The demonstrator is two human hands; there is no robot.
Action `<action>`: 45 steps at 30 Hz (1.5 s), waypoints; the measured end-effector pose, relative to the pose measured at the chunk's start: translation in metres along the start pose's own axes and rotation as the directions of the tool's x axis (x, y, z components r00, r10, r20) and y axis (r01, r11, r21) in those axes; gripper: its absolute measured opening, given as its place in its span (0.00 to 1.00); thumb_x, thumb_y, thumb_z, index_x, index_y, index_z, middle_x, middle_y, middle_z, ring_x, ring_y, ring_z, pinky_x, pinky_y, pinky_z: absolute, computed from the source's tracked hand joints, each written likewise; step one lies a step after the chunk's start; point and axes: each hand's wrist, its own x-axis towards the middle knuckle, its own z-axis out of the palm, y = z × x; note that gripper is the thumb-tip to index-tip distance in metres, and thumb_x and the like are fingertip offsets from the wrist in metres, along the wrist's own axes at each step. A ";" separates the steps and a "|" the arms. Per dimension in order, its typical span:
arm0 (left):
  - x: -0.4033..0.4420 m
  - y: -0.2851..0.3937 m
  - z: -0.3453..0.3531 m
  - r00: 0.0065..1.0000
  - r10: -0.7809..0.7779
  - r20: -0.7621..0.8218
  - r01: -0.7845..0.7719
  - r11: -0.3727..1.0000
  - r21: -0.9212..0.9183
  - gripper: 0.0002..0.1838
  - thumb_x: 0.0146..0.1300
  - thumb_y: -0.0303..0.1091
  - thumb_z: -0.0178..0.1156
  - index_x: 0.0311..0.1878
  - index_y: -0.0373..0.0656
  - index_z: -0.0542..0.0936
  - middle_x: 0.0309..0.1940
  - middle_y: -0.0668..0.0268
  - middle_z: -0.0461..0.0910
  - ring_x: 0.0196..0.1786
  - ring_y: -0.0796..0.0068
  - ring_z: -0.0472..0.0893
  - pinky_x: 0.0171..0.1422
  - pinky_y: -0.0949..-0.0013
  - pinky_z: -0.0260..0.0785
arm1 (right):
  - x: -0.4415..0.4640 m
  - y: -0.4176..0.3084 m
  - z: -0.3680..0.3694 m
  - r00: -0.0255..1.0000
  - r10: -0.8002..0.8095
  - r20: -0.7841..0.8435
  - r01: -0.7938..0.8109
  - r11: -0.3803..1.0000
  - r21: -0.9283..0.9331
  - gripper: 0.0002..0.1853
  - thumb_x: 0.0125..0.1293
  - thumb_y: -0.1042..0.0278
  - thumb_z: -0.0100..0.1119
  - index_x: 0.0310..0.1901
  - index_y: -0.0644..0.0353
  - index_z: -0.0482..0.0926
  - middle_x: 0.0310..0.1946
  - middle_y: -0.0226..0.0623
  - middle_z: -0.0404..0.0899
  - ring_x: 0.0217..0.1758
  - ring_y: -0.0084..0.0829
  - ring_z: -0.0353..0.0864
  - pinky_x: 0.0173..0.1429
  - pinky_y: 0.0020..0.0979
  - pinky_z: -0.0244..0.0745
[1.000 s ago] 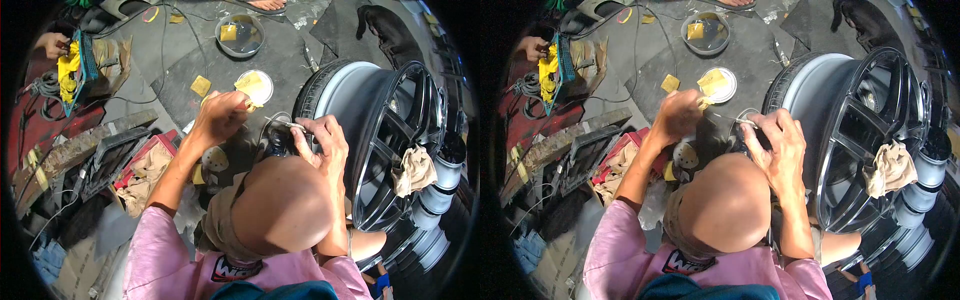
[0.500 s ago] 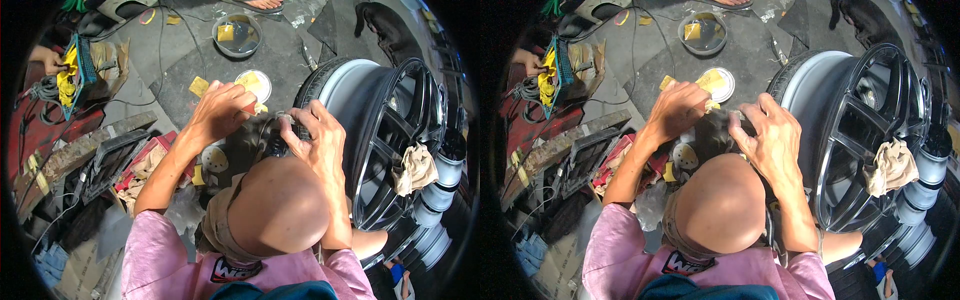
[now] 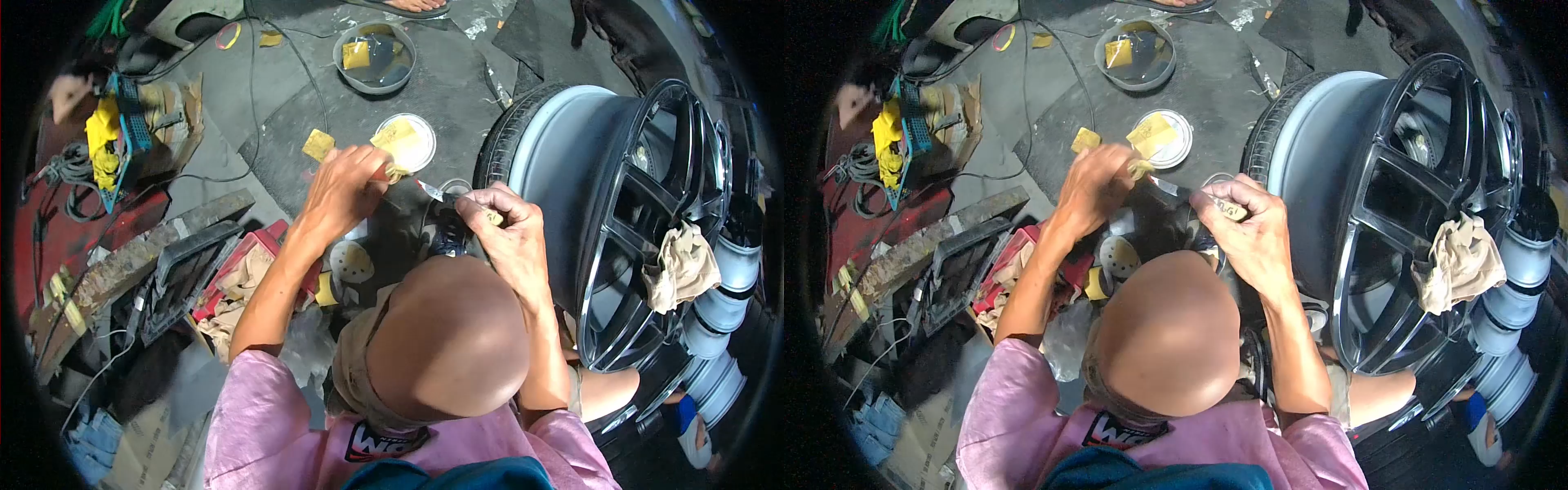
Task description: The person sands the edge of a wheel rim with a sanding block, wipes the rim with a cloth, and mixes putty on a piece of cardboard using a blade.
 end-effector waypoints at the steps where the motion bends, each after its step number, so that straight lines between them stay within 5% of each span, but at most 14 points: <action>1: -0.010 -0.002 0.002 0.997 -0.064 0.039 0.065 0.998 -0.008 0.14 0.56 0.23 0.69 0.46 0.44 0.80 0.40 0.60 0.84 0.47 0.51 0.84 0.49 0.50 0.70 | -0.001 0.001 0.000 1.000 0.000 -0.004 0.000 1.000 0.003 0.09 0.67 0.68 0.76 0.42 0.65 0.92 0.34 0.33 0.83 0.39 0.23 0.81 0.46 0.29 0.76; 3: -0.032 -0.017 0.015 0.987 -0.100 0.128 0.109 0.992 -0.062 0.14 0.57 0.24 0.68 0.47 0.41 0.81 0.41 0.56 0.86 0.48 0.46 0.85 0.50 0.47 0.74 | -0.002 0.001 0.000 1.000 -0.016 -0.017 0.016 0.999 -0.044 0.09 0.68 0.68 0.75 0.43 0.65 0.92 0.34 0.34 0.83 0.39 0.24 0.81 0.47 0.29 0.76; 5: -0.054 -0.038 0.036 0.906 -0.312 0.285 0.341 0.938 -0.056 0.18 0.55 0.20 0.65 0.52 0.39 0.84 0.42 0.51 0.86 0.49 0.40 0.84 0.54 0.49 0.76 | -0.004 0.002 0.001 0.999 -0.004 -0.043 0.002 0.999 -0.049 0.09 0.70 0.67 0.75 0.45 0.65 0.92 0.35 0.34 0.83 0.39 0.24 0.81 0.47 0.29 0.75; 7: -0.053 -0.048 0.036 0.925 -0.273 0.266 0.283 0.959 -0.002 0.18 0.59 0.26 0.71 0.54 0.39 0.84 0.43 0.51 0.86 0.50 0.43 0.85 0.55 0.49 0.77 | -0.005 0.006 0.002 0.997 0.009 -0.079 -0.013 0.998 -0.054 0.10 0.71 0.67 0.74 0.46 0.65 0.91 0.35 0.34 0.83 0.39 0.23 0.80 0.47 0.29 0.75; 10: -0.042 -0.056 0.035 0.937 -0.346 -0.056 0.343 0.937 -0.060 0.25 0.61 0.43 0.80 0.56 0.39 0.84 0.41 0.53 0.84 0.44 0.50 0.85 0.52 0.53 0.80 | -0.016 0.022 0.000 0.983 -0.106 -0.151 0.100 0.994 -0.045 0.11 0.76 0.66 0.70 0.50 0.65 0.89 0.37 0.33 0.83 0.40 0.22 0.79 0.47 0.28 0.75; 13: -0.006 -0.056 0.037 0.853 -0.496 -0.164 0.436 0.849 -0.300 0.23 0.66 0.42 0.79 0.55 0.37 0.83 0.43 0.57 0.86 0.41 0.65 0.85 0.51 0.59 0.80 | -0.034 0.016 0.001 0.976 0.025 -0.217 -0.028 1.000 -0.009 0.12 0.79 0.66 0.67 0.53 0.67 0.86 0.38 0.33 0.83 0.41 0.23 0.79 0.48 0.29 0.76; 15: 0.010 -0.056 0.043 0.876 -0.447 -0.182 0.394 0.880 -0.265 0.23 0.67 0.44 0.79 0.53 0.37 0.84 0.40 0.60 0.87 0.39 0.70 0.84 0.48 0.62 0.80 | -0.053 0.000 0.002 0.956 0.197 -0.219 -0.162 0.972 0.168 0.12 0.80 0.66 0.65 0.53 0.68 0.83 0.40 0.34 0.83 0.44 0.24 0.79 0.52 0.30 0.76; 17: 0.025 -0.058 0.056 0.898 -0.399 -0.187 0.377 0.915 -0.142 0.20 0.62 0.41 0.80 0.49 0.39 0.84 0.37 0.56 0.86 0.37 0.63 0.84 0.46 0.58 0.79 | -0.070 0.002 0.002 0.963 -0.031 -0.268 0.049 0.997 0.062 0.11 0.80 0.67 0.64 0.54 0.67 0.82 0.41 0.41 0.82 0.45 0.31 0.81 0.53 0.35 0.78; 19: 0.023 -0.072 0.074 0.875 -0.436 -0.212 0.383 0.890 -0.248 0.17 0.61 0.38 0.79 0.44 0.39 0.84 0.34 0.57 0.86 0.36 0.65 0.83 0.45 0.59 0.78 | -0.093 -0.007 0.000 0.915 -0.251 -0.317 0.251 0.967 -0.044 0.10 0.81 0.68 0.62 0.53 0.68 0.83 0.41 0.43 0.81 0.44 0.35 0.83 0.52 0.37 0.78; 24: 0.005 -0.070 0.067 0.908 -0.408 -0.096 0.335 0.844 -0.419 0.10 0.66 0.33 0.74 0.43 0.39 0.84 0.32 0.66 0.85 0.33 0.74 0.79 0.42 0.64 0.76 | -0.158 -0.015 0.006 0.872 -0.178 -0.456 0.271 0.951 0.147 0.09 0.78 0.71 0.63 0.52 0.67 0.84 0.45 0.47 0.81 0.46 0.45 0.86 0.54 0.40 0.80; 33: 0.075 -0.050 -0.027 0.929 -0.183 -0.320 0.057 0.929 -0.366 0.12 0.72 0.30 0.72 0.51 0.36 0.82 0.38 0.62 0.88 0.36 0.72 0.85 0.43 0.66 0.82 | -0.292 0.025 -0.029 0.633 -0.325 -0.703 0.491 0.870 0.040 0.10 0.75 0.70 0.69 0.52 0.65 0.87 0.37 0.40 0.81 0.36 0.35 0.81 0.42 0.34 0.75; 37: 0.134 0.104 -0.113 0.974 -0.085 -0.212 -0.064 0.789 -0.611 0.18 0.77 0.31 0.69 0.64 0.32 0.82 0.46 0.60 0.87 0.46 0.74 0.88 0.52 0.69 0.85 | -0.338 0.048 -0.032 0.556 -0.277 -0.784 0.531 0.844 0.079 0.09 0.76 0.71 0.67 0.52 0.66 0.87 0.37 0.38 0.81 0.36 0.29 0.81 0.41 0.32 0.74; 39: 0.153 0.186 -0.128 0.985 -0.015 -0.174 -0.108 0.732 -0.673 0.20 0.78 0.32 0.69 0.67 0.33 0.81 0.46 0.63 0.86 0.45 0.72 0.88 0.54 0.68 0.85 | -0.352 0.060 -0.036 0.651 -0.168 -0.741 0.491 0.837 0.241 0.11 0.79 0.70 0.66 0.55 0.69 0.85 0.43 0.37 0.86 0.40 0.24 0.88 0.45 0.27 0.82; 45: 0.152 0.415 -0.100 0.918 0.397 -0.008 -0.308 0.698 -0.647 0.18 0.79 0.36 0.68 0.62 0.32 0.84 0.47 0.65 0.86 0.45 0.80 0.84 0.53 0.73 0.82 | -0.372 0.063 -0.068 0.520 -0.114 -0.846 0.495 0.848 0.189 0.08 0.76 0.72 0.67 0.52 0.65 0.85 0.37 0.28 0.79 0.33 0.16 0.75 0.36 0.25 0.70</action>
